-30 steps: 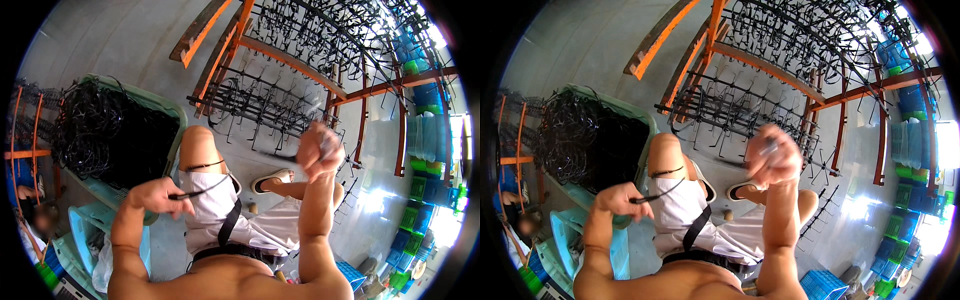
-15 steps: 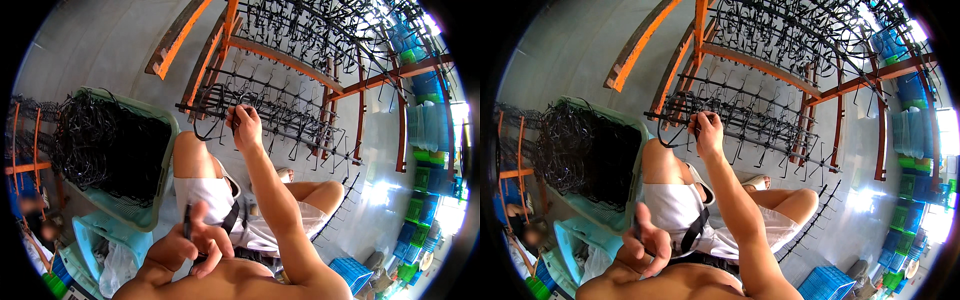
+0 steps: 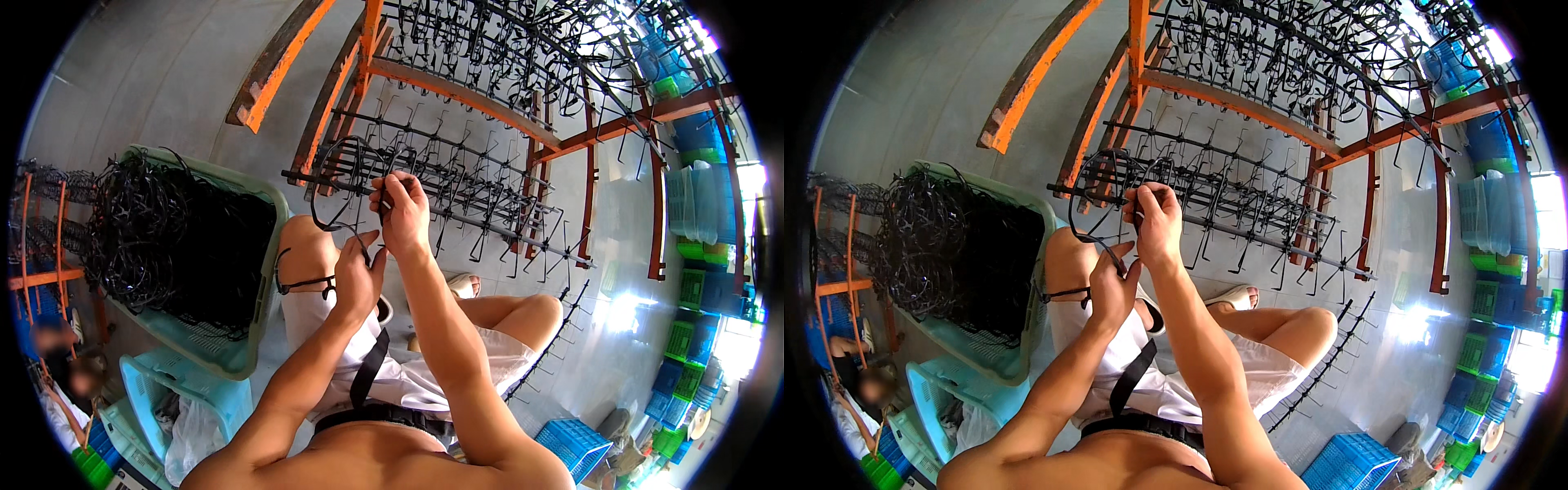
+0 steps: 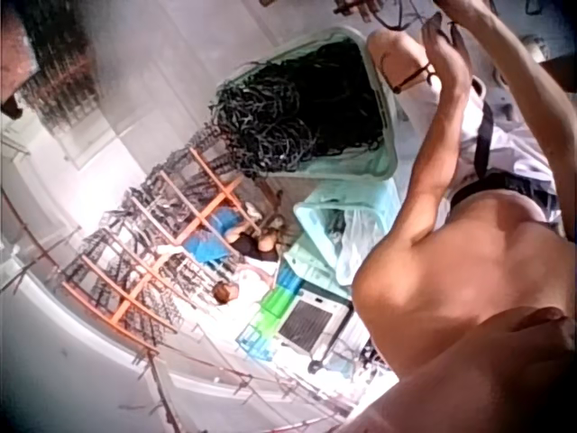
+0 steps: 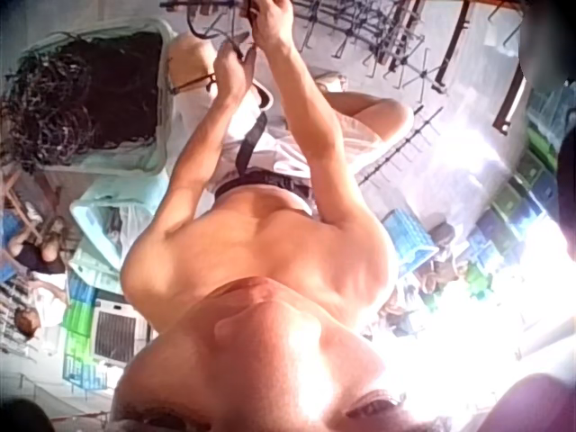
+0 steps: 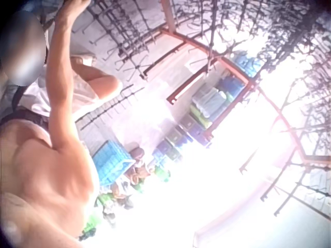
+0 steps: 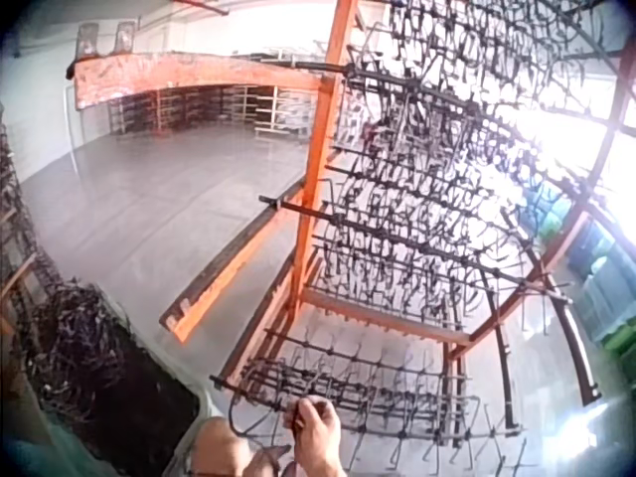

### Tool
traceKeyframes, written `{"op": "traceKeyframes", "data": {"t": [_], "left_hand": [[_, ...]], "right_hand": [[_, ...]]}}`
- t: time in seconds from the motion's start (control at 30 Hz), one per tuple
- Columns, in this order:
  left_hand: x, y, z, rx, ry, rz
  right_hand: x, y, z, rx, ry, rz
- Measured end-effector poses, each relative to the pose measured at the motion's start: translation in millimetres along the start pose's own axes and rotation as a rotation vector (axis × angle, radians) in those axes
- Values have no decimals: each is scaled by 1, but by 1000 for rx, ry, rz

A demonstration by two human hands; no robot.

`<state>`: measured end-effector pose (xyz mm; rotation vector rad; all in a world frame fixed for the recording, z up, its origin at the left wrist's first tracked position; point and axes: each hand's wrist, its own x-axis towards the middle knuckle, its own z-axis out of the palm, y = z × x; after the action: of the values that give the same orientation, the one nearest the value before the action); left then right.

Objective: The person sits on the floor and repeatedly picks black wire pieces from a green bin, then threads and hooks them onto a multi-tiered metal rack. The person also walks to a stack of blue crates, picks up a paper, and returns to the rack to continue attaching wire pieces.

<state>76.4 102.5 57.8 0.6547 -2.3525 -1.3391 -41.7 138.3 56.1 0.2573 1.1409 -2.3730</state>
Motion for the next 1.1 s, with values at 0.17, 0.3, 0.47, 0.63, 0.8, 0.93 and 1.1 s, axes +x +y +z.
{"op": "traceKeyframes", "data": {"t": [0.17,0.3,0.47,0.63,0.8,0.93,1.1], "left_hand": [[6,-1,-4,-12,-77,-105],[13,-6,-4,-53,-18,-145],[19,-9,-1,-194,-97,-187],[26,-12,-6,-341,-267,-389],[41,-21,-14,-541,-433,-518],[43,-17,-10,-754,-426,-594],[19,16,-38,-453,-15,-88]], "right_hand": [[-4,-1,4,-42,12,-44],[-12,-8,9,-21,4,23],[-16,-28,12,19,-70,175],[-16,-34,11,5,-48,259],[-14,-30,3,17,-71,241],[-10,-28,2,-65,-71,191],[-45,-32,7,-1098,66,-491]]}}
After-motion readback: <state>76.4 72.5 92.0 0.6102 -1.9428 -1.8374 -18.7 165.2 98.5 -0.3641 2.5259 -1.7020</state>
